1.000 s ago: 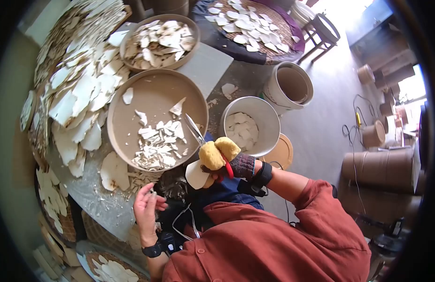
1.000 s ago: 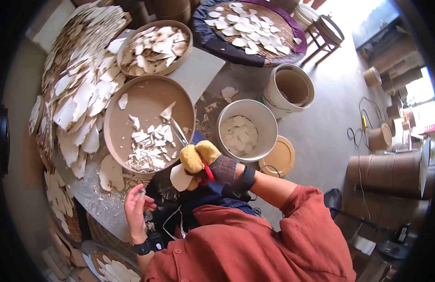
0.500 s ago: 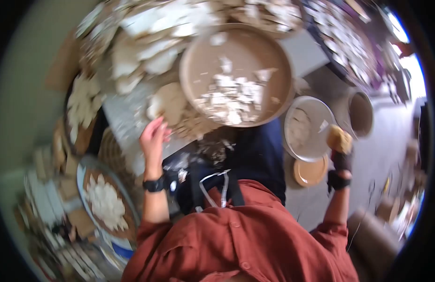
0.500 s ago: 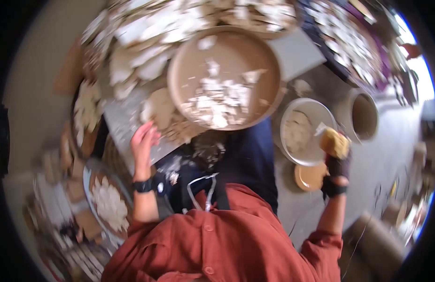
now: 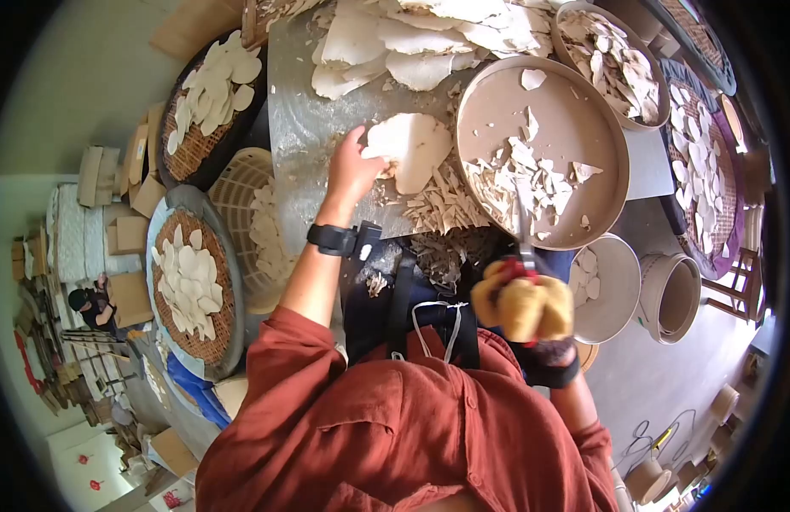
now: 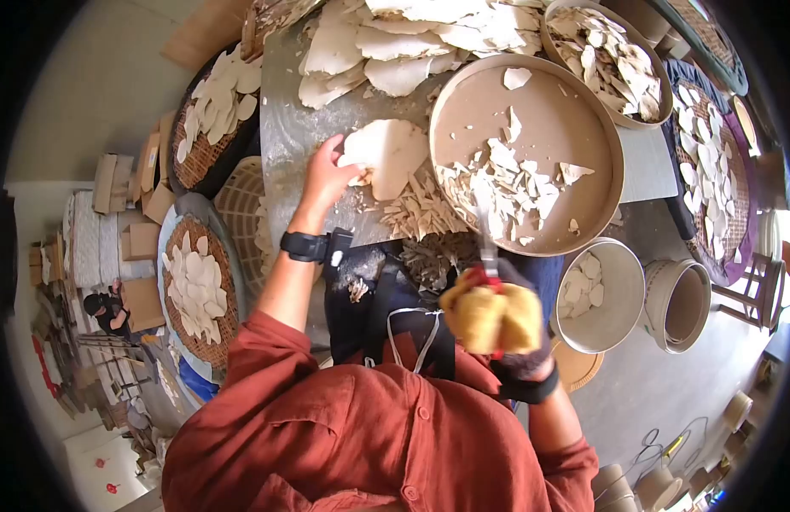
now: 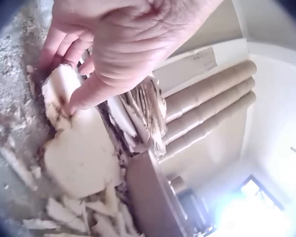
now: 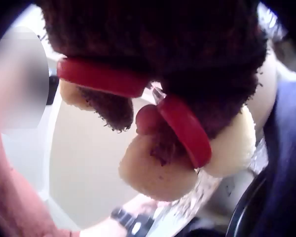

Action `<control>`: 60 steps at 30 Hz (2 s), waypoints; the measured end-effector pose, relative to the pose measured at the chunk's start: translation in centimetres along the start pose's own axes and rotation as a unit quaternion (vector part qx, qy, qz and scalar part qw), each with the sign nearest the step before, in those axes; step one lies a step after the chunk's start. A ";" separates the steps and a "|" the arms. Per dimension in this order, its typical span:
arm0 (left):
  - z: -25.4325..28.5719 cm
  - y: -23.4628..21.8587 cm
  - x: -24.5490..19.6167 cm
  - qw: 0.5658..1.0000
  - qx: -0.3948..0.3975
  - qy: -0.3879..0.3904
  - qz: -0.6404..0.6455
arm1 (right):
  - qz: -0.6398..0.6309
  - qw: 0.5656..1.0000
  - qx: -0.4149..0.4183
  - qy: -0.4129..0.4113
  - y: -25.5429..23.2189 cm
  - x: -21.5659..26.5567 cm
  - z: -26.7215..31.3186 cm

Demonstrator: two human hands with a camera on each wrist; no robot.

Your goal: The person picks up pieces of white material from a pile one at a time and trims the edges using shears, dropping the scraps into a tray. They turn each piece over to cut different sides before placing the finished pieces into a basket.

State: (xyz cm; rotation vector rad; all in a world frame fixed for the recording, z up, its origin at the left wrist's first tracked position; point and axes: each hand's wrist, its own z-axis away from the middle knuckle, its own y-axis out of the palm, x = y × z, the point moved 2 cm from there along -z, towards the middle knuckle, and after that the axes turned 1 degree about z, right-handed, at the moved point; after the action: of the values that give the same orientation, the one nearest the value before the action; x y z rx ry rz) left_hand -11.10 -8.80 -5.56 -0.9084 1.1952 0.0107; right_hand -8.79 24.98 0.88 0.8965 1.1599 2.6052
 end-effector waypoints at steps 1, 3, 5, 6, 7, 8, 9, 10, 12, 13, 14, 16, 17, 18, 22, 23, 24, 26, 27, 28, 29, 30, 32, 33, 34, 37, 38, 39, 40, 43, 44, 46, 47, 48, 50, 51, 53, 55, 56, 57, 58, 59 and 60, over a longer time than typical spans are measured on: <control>0.3 -0.7 0.0 0.996 0.042 -0.019 0.076 | -0.008 0.999 0.017 0.036 -0.3 -1.2 -1.5; 1.6 -3.0 -0.9 0.966 0.121 -0.057 0.220 | 0.253 0.958 0.117 -0.072 1.0 -2.1 -2.9; 3.3 -4.6 -1.0 0.969 0.082 -0.030 0.231 | 0.104 0.983 0.150 -0.020 0.6 -3.6 -3.9; 4.3 -5.2 -1.3 0.963 0.059 -0.025 0.261 | 0.029 0.986 0.164 0.008 -0.1 -4.6 -4.7; 5.3 -5.6 -1.8 0.956 0.036 -0.019 0.291 | -0.008 0.978 0.208 0.017 -1.7 -5.6 -5.6; 6.4 -5.8 -2.6 0.938 0.029 -0.040 0.342 | -0.081 0.963 0.253 0.039 -3.1 -7.2 -7.1; 7.2 -6.0 -2.5 0.928 0.029 -0.052 0.368 | -0.121 0.964 0.229 0.057 -3.7 -7.7 -7.4; 8.0 -6.1 -2.4 0.916 0.029 -0.064 0.394 | -0.162 0.963 0.204 0.073 -4.2 -8.1 -7.7; 9.1 -6.1 -2.0 0.899 0.034 -0.075 0.430 | -0.075 0.981 0.177 0.032 -6.6 -10.1 -8.9; 9.6 -6.0 -1.7 0.897 0.037 -0.081 0.434 | 0.063 0.979 0.192 -0.023 -6.4 -9.8 -8.8; 10.1 -5.9 -1.4 0.894 0.041 -0.087 0.437 | 0.213 0.954 0.192 -0.085 -6.3 -9.5 -8.8; 10.6 -5.5 -1.4 0.887 0.055 -0.094 0.449 | 0.465 0.847 0.172 -0.191 -5.0 -8.8 -8.3; 10.9 -5.4 -1.8 0.881 0.064 -0.096 0.459 | 0.577 0.766 0.160 -0.233 -4.4 -8.5 -8.1; 11.1 -5.3 -2.1 0.875 0.073 -0.098 0.468 | 0.402 0.878 0.218 -0.141 -4.9 -9.0 -8.5; 11.4 -5.1 -2.1 0.889 0.117 -0.110 0.430 | 0.040 0.968 0.247 -0.010 -5.6 -9.7 -9.2; 11.5 -4.8 -2.2 0.877 0.081 -0.110 0.461 | 0.110 0.957 0.258 -0.073 -5.3 -9.6 -9.2; 11.6 -4.3 -2.3 0.863 0.045 -0.110 0.491 | 0.103 0.957 0.261 -0.080 -5.1 -9.8 -9.3; 12.0 -2.8 -3.6 0.831 0.014 -0.116 0.544 | 0.009 0.965 0.258 -0.041 -4.8 -10.5 -9.5; 12.9 -1.9 -3.1 0.845 0.021 -0.160 0.510 | 0.008 0.964 0.261 -0.053 -4.7 -10.7 -9.5; 13.7 -1.2 -4.2 0.853 0.035 -0.156 0.497 | 0.007 0.963 0.263 -0.064 -4.3 -10.8 -9.4; 14.2 -0.4 -5.3 0.861 0.047 -0.153 0.483 | 0.005 0.961 0.266 -0.076 -3.8 -10.8 -9.3; 14.2 0.0 -5.7 0.865 0.031 -0.132 0.483 | 0.030 0.962 0.259 -0.077 -3.6 -10.4 -9.1; 14.3 0.9 -5.7 0.868 0.026 -0.121 0.481 | 0.045 0.968 0.240 -0.053 -3.7 -10.6 -9.5; 14.4 1.4 -5.7 0.869 0.024 -0.116 0.481 | 0.053 0.971 0.230 -0.040 -3.8 -10.7 -9.7; 14.7 1.9 -5.7 0.862 0.025 -0.121 0.491 | 0.132 0.971 0.197 -0.022 -3.9 -10.3 -9.7; 15.2 2.7 -6.5 0.855 0.001 -0.110 0.506 | 0.342 0.913 0.163 -0.154 -3.1 -9.1 -9.2; 15.2 2.7 -6.7 0.857 0.023 -0.109 0.502 | 0.317 0.921 0.168 -0.153 -2.7 -9.0 -9.5; 15.1 2.6 -6.9 0.859 0.045 -0.109 0.498 | 0.291 0.928 0.174 -0.152 -2.5 -8.9 -9.6; 15.0 2.4 -7.0 0.860 0.066 -0.108 0.494 | 0.340 0.909 0.163 -0.178 -2.7 -9.0 -9.7; 14.3 2.0 -6.5 0.860 0.107 -0.147 0.476 | 0.419 0.870 0.133 -0.223 -3.1 -9.0 -9.4; 14.2 1.8 -6.2 0.867 0.109 -0.146 0.465 | 0.403 0.879 0.125 -0.221 -3.2 -8.9 -8.8; 13.7 1.5 -5.6 0.878 0.112 -0.141 0.443 | 0.343 0.908 0.126 -0.206 -3.3 -8.9 -8.6; 13.3 1.1 -5.6 0.884 0.124 -0.139 0.429 | 0.296 0.926 0.134 -0.192 -3.5 -9.2 -8.7; 12.9 0.6 -5.7 0.889 0.136 -0.138 0.414 | 0.236 0.940 0.166 -0.184 -3.8 -9.6 -8.9; 11.9 -0.6 -5.4 0.894 0.163 -0.136 0.395 | 0.102 0.948 0.251 -0.166 -4.2 -10.3 -9.4; 11.3 -1.3 -5.3 0.894 0.201 -0.157 0.369 | 0.055 0.948 0.284 -0.135 -4.6 -10.2 -9.5; 10.2 -2.8 -4.7 0.888 0.249 -0.160 0.353 | 0.029 0.951 0.306 -0.043 -4.3 -9.0 -8.9; 9.5 -3.7 -4.3 0.880 0.274 -0.171 0.347 | 0.049 0.949 0.312 -0.011 -3.9 -8.5 -8.6; 9.4 -3.8 -4.3 0.875 0.279 -0.169 0.357 | 0.084 0.948 0.305 -0.027 -3.6 -8.3 -8.4; 9.3 -3.9 -4.5 0.870 0.286 -0.166 0.366 | 0.103 0.947 0.302 -0.035 -3.4 -8.1 -8.3; 9.3 -3.7 -4.1 0.866 0.263 -0.174 0.388 | 0.115 0.947 0.297 -0.042 -3.3 -8.0 -8.1; 9.2 -3.1 -3.4 0.855 0.231 -0.155 0.438 | 0.085 0.949 0.302 -0.023 -3.1 -7.9 -8.3; 9.5 -2.3 -2.9 0.860 0.166 -0.155 0.458 | 0.056 0.951 0.305 -0.003 -3.0 -7.8 -8.4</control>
State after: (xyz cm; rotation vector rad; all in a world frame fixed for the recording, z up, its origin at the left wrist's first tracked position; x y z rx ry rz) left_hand -3.76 -3.29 -1.24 0.0349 1.1739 0.6755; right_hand -7.66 18.95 -9.31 1.0887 2.0213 2.3341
